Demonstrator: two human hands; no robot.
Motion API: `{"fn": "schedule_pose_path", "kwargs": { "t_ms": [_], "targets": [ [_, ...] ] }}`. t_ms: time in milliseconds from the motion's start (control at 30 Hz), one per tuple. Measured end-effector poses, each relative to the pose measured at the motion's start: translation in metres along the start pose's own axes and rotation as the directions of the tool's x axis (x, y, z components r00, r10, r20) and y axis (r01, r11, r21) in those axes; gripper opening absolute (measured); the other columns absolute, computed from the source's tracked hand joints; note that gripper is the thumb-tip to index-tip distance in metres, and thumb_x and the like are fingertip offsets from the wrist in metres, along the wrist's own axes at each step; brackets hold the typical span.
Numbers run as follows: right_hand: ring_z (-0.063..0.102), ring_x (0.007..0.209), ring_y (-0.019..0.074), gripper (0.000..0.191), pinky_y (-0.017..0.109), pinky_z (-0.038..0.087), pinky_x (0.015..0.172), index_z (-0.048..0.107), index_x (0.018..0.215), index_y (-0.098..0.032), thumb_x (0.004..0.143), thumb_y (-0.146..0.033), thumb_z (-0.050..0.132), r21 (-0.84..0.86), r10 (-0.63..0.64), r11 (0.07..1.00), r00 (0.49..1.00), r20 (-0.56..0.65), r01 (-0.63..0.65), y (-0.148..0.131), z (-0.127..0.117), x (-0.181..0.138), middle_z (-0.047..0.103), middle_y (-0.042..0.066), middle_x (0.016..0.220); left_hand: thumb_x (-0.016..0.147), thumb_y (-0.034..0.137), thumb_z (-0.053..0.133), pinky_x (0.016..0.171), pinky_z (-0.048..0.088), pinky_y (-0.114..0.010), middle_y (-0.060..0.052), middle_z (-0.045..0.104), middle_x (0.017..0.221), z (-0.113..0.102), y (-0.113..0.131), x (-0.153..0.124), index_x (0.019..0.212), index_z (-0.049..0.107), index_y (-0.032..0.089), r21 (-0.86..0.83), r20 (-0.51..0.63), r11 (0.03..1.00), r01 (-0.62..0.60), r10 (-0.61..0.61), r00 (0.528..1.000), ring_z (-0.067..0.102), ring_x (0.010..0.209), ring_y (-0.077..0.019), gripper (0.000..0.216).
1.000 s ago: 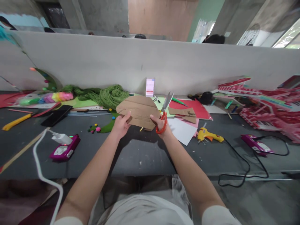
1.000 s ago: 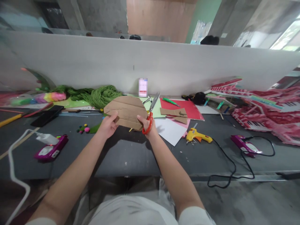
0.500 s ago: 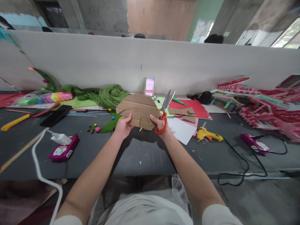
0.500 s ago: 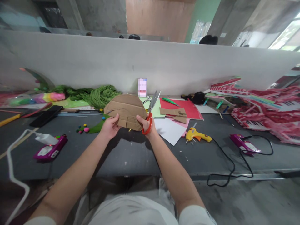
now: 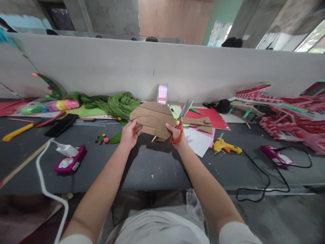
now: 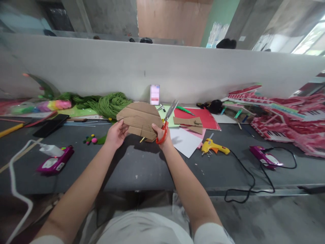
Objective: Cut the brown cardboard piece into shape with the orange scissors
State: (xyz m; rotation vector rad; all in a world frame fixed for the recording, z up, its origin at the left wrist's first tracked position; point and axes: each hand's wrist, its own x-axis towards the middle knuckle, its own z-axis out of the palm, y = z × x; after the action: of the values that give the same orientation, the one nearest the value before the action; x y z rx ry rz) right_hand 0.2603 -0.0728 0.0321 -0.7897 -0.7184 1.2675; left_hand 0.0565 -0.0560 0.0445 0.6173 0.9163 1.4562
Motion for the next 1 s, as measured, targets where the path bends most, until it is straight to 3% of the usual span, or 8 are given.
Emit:
{"fn": "schedule_pose_path", "kwargs": {
  "t_ms": [133, 300, 467, 700, 900, 1000],
  "targets": [
    [0.077, 0.099, 0.0342, 0.045, 0.053, 0.061, 0.096, 0.073, 0.099, -0.02, 0.06, -0.033, 0.09, -0.012, -0.011, 1.0, 1.0, 0.023, 0.012, -0.003, -0.003, 0.002, 0.081, 0.006, 0.095, 0.075, 0.026, 0.086, 0.06, 0.059, -0.024, -0.004, 0.076, 0.082, -0.004, 0.005, -0.002, 0.088, 0.069, 0.015, 0.124, 0.097, 0.991, 0.056, -0.069, 0.993, 0.072, 0.066, -0.0137, 0.024],
    [0.077, 0.098, 0.0324, 0.043, 0.052, 0.06, 0.097, 0.071, 0.098, -0.021, 0.062, -0.033, 0.09, -0.027, -0.041, 0.999, 0.999, -0.007, 0.041, -0.002, -0.005, 0.005, 0.08, 0.005, 0.091, 0.069, 0.015, 0.09, 0.068, 0.065, -0.028, -0.01, 0.079, 0.1, -0.001, -0.001, -0.011, 0.096, 0.076, 0.011, 0.228, 0.275, 0.969, 0.096, -0.159, 0.948, 0.075, 0.08, -0.0182, 0.031],
    [0.076, 0.095, 0.0292, 0.039, 0.05, 0.06, 0.098, 0.065, 0.089, -0.023, 0.06, -0.032, 0.09, 0.0, -0.024, 1.0, 0.994, -0.108, 0.024, 0.003, -0.009, 0.009, 0.076, 0.002, 0.084, 0.072, 0.004, 0.083, 0.071, 0.065, -0.023, -0.01, 0.079, 0.108, 0.003, -0.008, -0.014, 0.093, 0.08, 0.012, 0.181, 0.26, 0.973, 0.143, -0.187, 0.947, 0.075, 0.084, -0.0156, 0.023],
    [0.075, 0.095, 0.0278, 0.041, 0.049, 0.06, 0.098, 0.066, 0.092, -0.022, 0.059, -0.031, 0.09, 0.001, -0.041, 0.999, 0.994, -0.104, 0.041, 0.001, -0.005, 0.008, 0.076, 0.002, 0.088, 0.076, 0.0, 0.076, 0.068, 0.061, -0.021, -0.009, 0.08, 0.104, 0.006, -0.012, -0.012, 0.09, 0.081, 0.013, 0.211, 0.226, 0.96, 0.182, -0.229, 0.947, 0.075, 0.078, -0.0145, 0.02],
    [0.075, 0.093, 0.0303, 0.039, 0.048, 0.063, 0.089, 0.07, 0.091, -0.022, 0.06, -0.034, 0.089, -0.014, -0.038, 0.999, 0.998, -0.043, 0.037, -0.007, 0.002, 0.0, 0.077, 0.003, 0.084, 0.074, 0.0, 0.074, 0.064, 0.057, -0.021, -0.007, 0.081, 0.101, -0.002, -0.009, -0.005, 0.092, 0.081, 0.019, 0.306, 0.264, 0.912, 0.274, -0.358, 0.896, 0.078, 0.087, -0.02, 0.028],
    [0.075, 0.091, 0.0304, 0.037, 0.049, 0.063, 0.087, 0.069, 0.09, -0.023, 0.061, -0.036, 0.088, -0.041, -0.044, 0.998, 0.999, -0.02, 0.043, -0.008, 0.003, -0.002, 0.076, 0.003, 0.082, 0.074, -0.002, 0.07, 0.059, 0.054, -0.019, -0.008, 0.08, 0.089, -0.006, -0.007, -0.003, 0.09, 0.081, 0.016, 0.343, 0.25, 0.881, 0.326, -0.42, 0.872, 0.073, 0.072, -0.015, 0.026]
  ]
}}
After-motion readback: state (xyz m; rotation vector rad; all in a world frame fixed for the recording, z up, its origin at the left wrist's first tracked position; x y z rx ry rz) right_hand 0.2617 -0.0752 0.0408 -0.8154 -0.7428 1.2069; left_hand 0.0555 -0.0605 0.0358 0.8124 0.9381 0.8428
